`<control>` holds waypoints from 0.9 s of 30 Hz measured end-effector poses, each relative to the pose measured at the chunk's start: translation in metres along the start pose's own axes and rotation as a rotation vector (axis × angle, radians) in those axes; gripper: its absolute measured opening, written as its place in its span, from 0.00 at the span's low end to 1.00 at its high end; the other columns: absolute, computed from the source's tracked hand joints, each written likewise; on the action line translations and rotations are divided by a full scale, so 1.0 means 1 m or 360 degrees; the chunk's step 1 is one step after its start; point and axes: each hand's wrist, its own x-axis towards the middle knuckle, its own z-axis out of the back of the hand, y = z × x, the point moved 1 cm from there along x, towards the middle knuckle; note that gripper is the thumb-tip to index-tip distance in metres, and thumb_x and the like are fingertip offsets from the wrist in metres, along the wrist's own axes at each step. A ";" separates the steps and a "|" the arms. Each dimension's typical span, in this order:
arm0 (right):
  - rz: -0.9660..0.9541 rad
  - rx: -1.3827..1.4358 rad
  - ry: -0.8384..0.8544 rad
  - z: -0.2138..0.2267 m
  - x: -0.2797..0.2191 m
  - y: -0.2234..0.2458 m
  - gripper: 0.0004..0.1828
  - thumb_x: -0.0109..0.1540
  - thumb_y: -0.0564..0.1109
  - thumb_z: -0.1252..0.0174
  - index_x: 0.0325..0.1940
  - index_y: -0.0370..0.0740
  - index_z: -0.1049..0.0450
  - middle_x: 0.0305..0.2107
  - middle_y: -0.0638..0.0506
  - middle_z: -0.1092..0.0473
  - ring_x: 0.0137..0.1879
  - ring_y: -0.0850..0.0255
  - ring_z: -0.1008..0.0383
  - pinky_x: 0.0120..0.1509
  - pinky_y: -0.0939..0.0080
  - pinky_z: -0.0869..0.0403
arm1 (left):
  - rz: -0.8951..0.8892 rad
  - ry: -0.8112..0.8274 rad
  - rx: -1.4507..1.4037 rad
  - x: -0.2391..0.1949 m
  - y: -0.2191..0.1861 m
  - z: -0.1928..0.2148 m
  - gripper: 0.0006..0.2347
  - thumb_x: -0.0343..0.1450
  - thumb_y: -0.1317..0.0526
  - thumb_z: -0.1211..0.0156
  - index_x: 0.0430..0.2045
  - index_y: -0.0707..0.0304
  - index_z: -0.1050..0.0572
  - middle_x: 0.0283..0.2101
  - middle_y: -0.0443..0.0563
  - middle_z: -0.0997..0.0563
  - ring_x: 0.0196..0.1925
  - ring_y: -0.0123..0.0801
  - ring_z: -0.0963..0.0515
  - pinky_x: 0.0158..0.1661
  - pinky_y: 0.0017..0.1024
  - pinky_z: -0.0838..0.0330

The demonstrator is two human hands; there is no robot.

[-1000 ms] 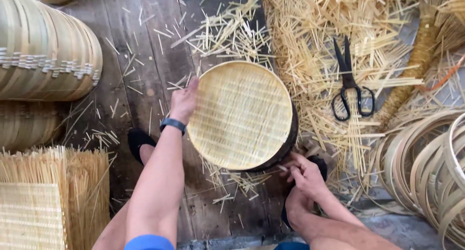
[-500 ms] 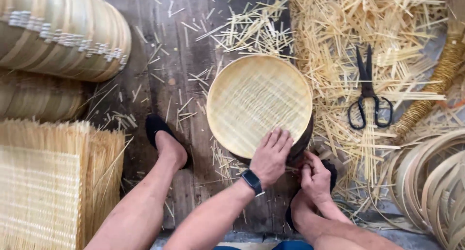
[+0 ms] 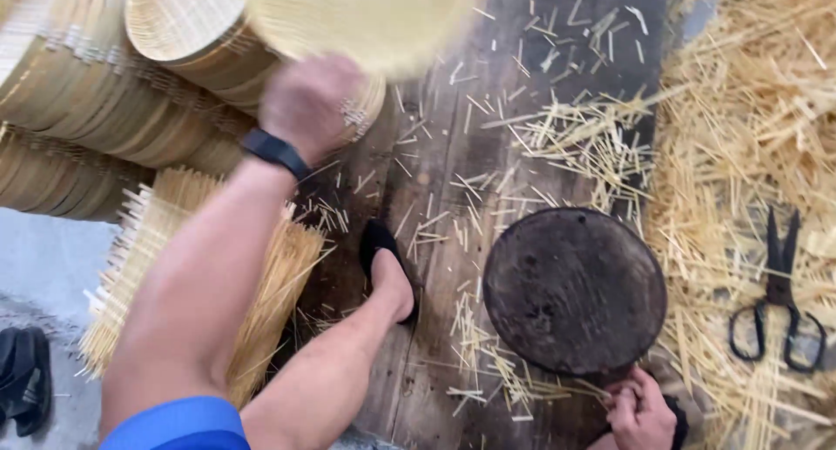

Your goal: The person sits on the floor of a bamboo workshop and assembles round bamboo sieves. They trim protruding bamboo strips with scissors, press the woven mat into a round bamboo frame, fit a rim ring over the edge, and set finished sieves aside with a stack of completed ones.

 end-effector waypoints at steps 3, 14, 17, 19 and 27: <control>0.0002 0.0004 -0.0060 0.010 0.012 -0.082 0.23 0.67 0.34 0.54 0.67 0.27 0.33 0.30 0.40 0.24 0.25 0.59 0.27 0.26 0.62 0.30 | 0.0392 -0.0236 -0.0301 -0.015 0.081 -0.018 0.14 0.71 0.78 0.48 0.41 0.58 0.18 0.40 0.53 0.15 0.38 0.39 0.15 0.39 0.33 0.20; -0.0543 0.0095 0.0780 0.073 0.100 -0.300 0.33 0.57 0.49 0.44 0.66 0.35 0.34 0.30 0.34 0.20 0.36 0.47 0.14 0.47 0.49 0.18 | 0.0987 0.0189 -0.0309 -0.042 0.155 -0.073 0.09 0.69 0.71 0.34 0.41 0.62 0.17 0.35 0.62 0.16 0.36 0.50 0.16 0.41 0.41 0.23; -0.0506 0.0062 0.0639 0.074 0.080 -0.303 0.34 0.58 0.49 0.45 0.68 0.35 0.35 0.30 0.34 0.21 0.35 0.48 0.16 0.47 0.50 0.19 | 0.1059 0.0202 -0.0448 -0.044 0.158 -0.082 0.10 0.72 0.70 0.35 0.46 0.61 0.17 0.37 0.63 0.16 0.38 0.50 0.17 0.43 0.41 0.24; -0.0428 0.0058 0.0534 0.078 0.072 -0.308 0.35 0.58 0.49 0.45 0.70 0.36 0.37 0.30 0.35 0.21 0.34 0.49 0.18 0.46 0.50 0.20 | 0.1109 0.0217 -0.0525 -0.048 0.158 -0.084 0.11 0.73 0.70 0.36 0.49 0.60 0.17 0.39 0.63 0.16 0.39 0.50 0.17 0.44 0.41 0.24; -0.0361 0.0007 0.0374 0.061 0.070 -0.279 0.32 0.61 0.45 0.51 0.69 0.33 0.42 0.32 0.37 0.25 0.28 0.54 0.23 0.38 0.54 0.23 | 0.1108 0.0347 -0.0295 -0.041 0.153 -0.078 0.11 0.70 0.73 0.39 0.43 0.61 0.17 0.37 0.61 0.16 0.38 0.50 0.16 0.43 0.43 0.23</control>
